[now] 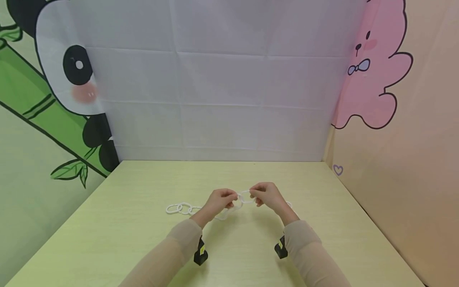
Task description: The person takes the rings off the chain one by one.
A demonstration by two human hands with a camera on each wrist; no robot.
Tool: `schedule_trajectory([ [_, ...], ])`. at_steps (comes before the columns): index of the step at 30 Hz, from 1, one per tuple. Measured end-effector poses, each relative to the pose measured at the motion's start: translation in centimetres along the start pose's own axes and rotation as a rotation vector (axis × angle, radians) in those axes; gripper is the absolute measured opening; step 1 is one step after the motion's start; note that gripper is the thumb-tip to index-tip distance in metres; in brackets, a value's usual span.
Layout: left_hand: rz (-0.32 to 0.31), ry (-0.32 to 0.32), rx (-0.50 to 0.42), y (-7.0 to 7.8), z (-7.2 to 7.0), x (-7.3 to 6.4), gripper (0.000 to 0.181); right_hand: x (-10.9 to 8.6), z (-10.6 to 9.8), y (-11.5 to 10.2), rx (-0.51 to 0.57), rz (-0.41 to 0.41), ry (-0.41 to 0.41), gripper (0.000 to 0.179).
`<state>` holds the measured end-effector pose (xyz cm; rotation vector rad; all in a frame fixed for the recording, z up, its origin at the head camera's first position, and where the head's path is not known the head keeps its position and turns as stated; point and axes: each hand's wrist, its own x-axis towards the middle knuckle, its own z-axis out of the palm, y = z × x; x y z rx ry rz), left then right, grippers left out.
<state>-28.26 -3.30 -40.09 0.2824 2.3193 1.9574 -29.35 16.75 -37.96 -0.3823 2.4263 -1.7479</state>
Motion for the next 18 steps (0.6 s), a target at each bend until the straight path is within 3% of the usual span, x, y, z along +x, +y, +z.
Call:
schedule_trajectory([
  [18,-0.008,0.004,-0.020,-0.8,-1.3,-1.5,0.022,-1.4,2.8,1.2,0.026,0.007,-0.167,0.024],
])
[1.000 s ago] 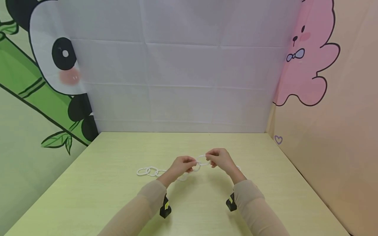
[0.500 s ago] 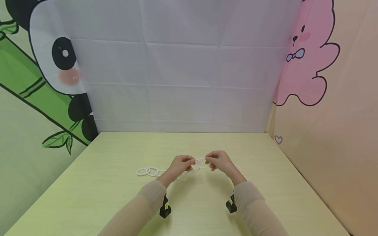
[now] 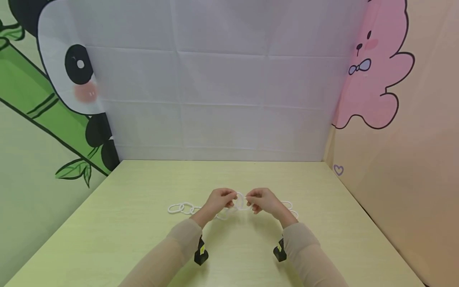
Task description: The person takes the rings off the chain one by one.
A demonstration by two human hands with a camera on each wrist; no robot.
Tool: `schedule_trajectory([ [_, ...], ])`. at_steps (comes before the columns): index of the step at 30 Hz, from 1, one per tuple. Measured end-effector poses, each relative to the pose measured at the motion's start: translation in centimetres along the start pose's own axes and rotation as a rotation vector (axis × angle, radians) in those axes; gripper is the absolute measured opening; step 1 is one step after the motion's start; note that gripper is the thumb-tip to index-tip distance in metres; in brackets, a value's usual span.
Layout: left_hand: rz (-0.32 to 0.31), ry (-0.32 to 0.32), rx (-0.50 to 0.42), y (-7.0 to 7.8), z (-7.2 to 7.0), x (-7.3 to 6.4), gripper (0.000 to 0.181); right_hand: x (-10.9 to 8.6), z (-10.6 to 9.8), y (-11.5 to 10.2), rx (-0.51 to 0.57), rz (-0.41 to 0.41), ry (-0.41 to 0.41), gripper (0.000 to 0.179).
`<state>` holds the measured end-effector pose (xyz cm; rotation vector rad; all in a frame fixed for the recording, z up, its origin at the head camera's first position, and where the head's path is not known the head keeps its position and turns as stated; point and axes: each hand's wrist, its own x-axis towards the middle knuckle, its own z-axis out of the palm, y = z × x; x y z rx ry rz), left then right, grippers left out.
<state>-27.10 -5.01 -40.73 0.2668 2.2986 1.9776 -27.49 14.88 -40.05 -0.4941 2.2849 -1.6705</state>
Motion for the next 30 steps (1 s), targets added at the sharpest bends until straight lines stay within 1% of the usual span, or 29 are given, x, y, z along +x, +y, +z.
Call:
schedule_trajectory([
  [7,0.003,-0.003,-0.014,-0.1,0.1,0.1,0.022,0.1,0.1,0.3,0.003,-0.015,-0.028,0.022],
  [15,0.016,-0.003,-0.023,-0.4,0.2,0.4,0.024,0.3,0.2,0.7,-0.032,-0.028,-0.010,0.021],
  [22,0.009,0.004,-0.034,3.1,0.8,-1.2,0.022,0.6,-0.5,0.6,-0.048,-0.055,-0.005,0.019],
  [26,0.012,0.009,-0.029,3.0,1.1,-0.6,0.022,0.8,-1.0,0.6,-0.054,-0.064,-0.006,0.018],
  [30,0.010,0.020,-0.040,1.8,1.4,0.8,0.022,1.0,-1.5,0.6,-0.053,-0.069,-0.005,0.018],
])
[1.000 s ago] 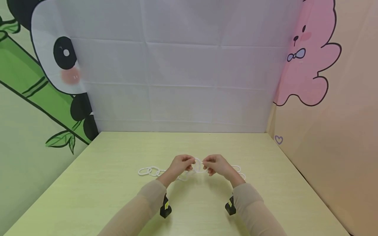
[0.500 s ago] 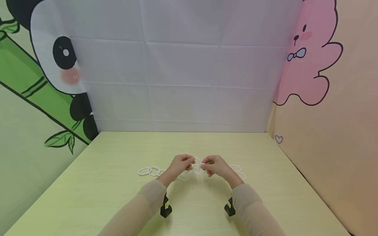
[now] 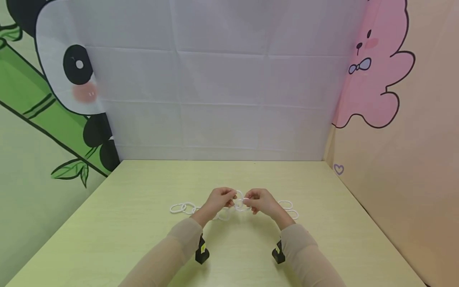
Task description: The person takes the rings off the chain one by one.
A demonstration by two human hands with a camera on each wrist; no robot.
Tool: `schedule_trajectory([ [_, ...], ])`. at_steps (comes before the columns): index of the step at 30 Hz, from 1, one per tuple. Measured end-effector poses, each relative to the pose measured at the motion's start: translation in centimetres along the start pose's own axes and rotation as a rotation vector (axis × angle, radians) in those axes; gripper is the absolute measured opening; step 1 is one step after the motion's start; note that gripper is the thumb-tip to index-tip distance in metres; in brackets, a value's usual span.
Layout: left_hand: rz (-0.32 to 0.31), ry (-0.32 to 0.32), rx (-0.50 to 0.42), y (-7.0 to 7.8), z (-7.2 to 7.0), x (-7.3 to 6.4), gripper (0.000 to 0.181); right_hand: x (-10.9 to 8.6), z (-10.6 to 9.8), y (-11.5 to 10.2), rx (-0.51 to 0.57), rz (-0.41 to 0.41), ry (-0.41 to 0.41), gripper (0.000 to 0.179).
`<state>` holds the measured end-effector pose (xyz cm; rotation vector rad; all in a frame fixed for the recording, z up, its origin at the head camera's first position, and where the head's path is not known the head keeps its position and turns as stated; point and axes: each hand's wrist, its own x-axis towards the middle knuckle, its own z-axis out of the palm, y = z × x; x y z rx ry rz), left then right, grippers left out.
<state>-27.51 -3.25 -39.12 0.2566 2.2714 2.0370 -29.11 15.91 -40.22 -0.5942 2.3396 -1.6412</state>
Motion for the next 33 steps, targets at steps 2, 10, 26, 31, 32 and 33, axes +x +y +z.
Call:
schedule_trajectory([
  [2,-0.004,0.007,-0.005,-0.7,0.1,0.6,0.023,0.0,0.0,0.1,0.004,-0.005,0.006,0.019],
  [10,-0.013,0.028,0.000,-1.6,0.2,1.3,0.024,0.1,0.2,0.2,0.022,-0.018,0.024,0.019],
  [26,-0.019,0.005,-0.032,0.4,-0.3,-0.5,0.021,-1.6,1.2,-3.3,-0.007,-0.070,0.032,0.014],
  [31,-0.012,-0.009,-0.033,1.2,-0.6,-1.2,0.022,-1.6,1.6,-3.3,-0.013,-0.071,0.036,0.013],
  [32,-0.011,-0.011,-0.035,1.0,-0.7,-1.2,0.022,-1.6,1.7,-3.3,-0.015,-0.070,0.037,0.013],
  [33,-0.010,-0.012,-0.039,0.7,-0.8,-1.0,0.022,-1.6,1.7,-3.4,-0.017,-0.070,0.037,0.013],
])
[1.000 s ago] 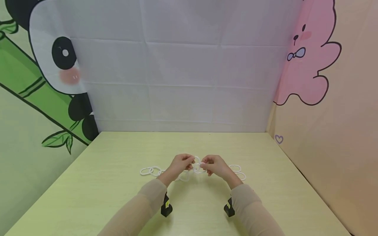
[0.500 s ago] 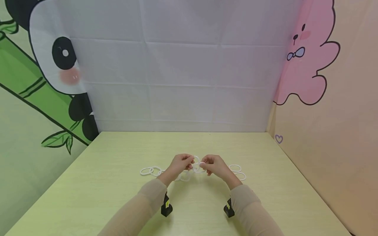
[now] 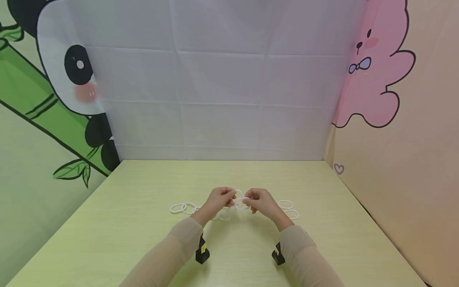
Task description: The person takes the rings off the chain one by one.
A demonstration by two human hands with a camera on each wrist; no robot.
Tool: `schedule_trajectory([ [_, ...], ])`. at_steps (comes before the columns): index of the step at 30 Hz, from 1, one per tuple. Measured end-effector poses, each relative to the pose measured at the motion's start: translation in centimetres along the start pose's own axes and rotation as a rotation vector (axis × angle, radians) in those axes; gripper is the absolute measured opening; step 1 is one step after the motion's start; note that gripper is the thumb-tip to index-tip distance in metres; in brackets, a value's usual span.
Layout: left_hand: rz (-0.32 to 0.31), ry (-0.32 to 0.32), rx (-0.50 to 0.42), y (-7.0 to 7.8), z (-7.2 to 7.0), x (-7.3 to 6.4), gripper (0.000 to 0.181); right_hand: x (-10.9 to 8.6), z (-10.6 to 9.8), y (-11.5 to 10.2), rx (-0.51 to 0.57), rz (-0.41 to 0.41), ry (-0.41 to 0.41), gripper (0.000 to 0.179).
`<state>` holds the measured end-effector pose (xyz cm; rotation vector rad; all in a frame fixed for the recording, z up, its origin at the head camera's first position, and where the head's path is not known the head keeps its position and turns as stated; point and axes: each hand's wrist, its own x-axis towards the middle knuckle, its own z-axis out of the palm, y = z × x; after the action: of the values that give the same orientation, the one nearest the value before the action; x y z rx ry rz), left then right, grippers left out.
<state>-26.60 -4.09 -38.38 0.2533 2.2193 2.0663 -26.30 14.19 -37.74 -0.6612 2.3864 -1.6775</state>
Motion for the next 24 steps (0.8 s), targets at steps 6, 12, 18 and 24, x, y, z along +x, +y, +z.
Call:
schedule_trajectory([
  [6,-0.011,0.016,0.004,-1.6,0.0,1.1,0.023,0.0,0.0,0.0,-0.012,-0.006,0.005,0.011],
  [12,-0.021,0.050,0.022,-1.8,0.0,1.2,0.023,-0.2,-0.2,-0.3,-0.008,-0.012,0.006,0.011],
  [18,-0.029,0.052,0.002,-1.7,-0.2,1.0,0.020,-0.3,-0.7,-0.4,0.038,0.006,0.002,0.018],
  [24,-0.033,0.057,0.003,-2.0,-0.2,1.3,0.021,0.8,-1.8,1.7,0.096,0.019,0.029,0.019],
])
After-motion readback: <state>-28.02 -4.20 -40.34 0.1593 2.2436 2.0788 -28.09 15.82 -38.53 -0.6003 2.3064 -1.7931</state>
